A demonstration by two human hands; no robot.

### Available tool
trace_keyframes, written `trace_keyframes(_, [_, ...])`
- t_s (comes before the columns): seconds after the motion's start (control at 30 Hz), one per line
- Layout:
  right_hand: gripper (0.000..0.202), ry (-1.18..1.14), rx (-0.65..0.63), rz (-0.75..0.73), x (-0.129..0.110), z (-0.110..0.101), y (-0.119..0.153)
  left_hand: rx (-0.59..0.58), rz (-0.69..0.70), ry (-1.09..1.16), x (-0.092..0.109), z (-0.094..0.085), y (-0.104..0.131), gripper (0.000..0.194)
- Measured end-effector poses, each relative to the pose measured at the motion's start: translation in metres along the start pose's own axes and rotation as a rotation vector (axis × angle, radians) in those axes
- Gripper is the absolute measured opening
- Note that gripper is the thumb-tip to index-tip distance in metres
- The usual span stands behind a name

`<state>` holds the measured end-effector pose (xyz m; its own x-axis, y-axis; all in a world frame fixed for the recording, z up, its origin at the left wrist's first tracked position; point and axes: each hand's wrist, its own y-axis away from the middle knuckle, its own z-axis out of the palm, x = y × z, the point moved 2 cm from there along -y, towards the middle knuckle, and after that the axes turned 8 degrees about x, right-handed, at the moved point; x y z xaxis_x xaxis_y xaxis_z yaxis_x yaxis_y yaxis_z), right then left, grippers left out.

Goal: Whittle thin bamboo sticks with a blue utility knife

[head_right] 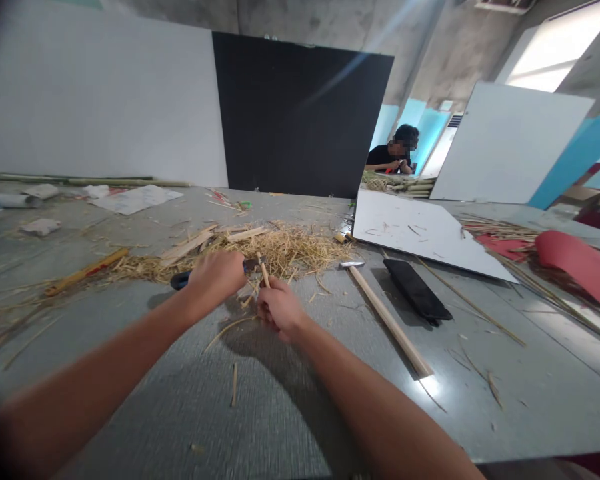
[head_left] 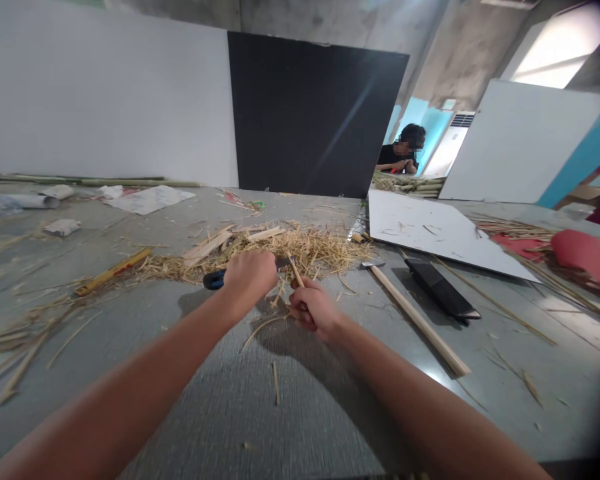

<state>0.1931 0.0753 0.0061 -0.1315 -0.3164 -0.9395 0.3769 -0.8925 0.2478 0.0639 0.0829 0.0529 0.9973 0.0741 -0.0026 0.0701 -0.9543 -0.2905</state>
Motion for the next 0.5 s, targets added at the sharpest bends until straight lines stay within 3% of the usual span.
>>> trace_keyframes(0.4, [0.027,0.055,-0.005,-0.005,0.004,-0.001,-0.001,0.003,0.006,0.017,-0.013,0.003,-0.005,0.025])
trace_keyframes(0.5, [0.029,0.067,-0.009,-0.021,0.004,-0.002,-0.003,0.002,-0.061,0.006,-0.025,0.005,-0.011,0.027])
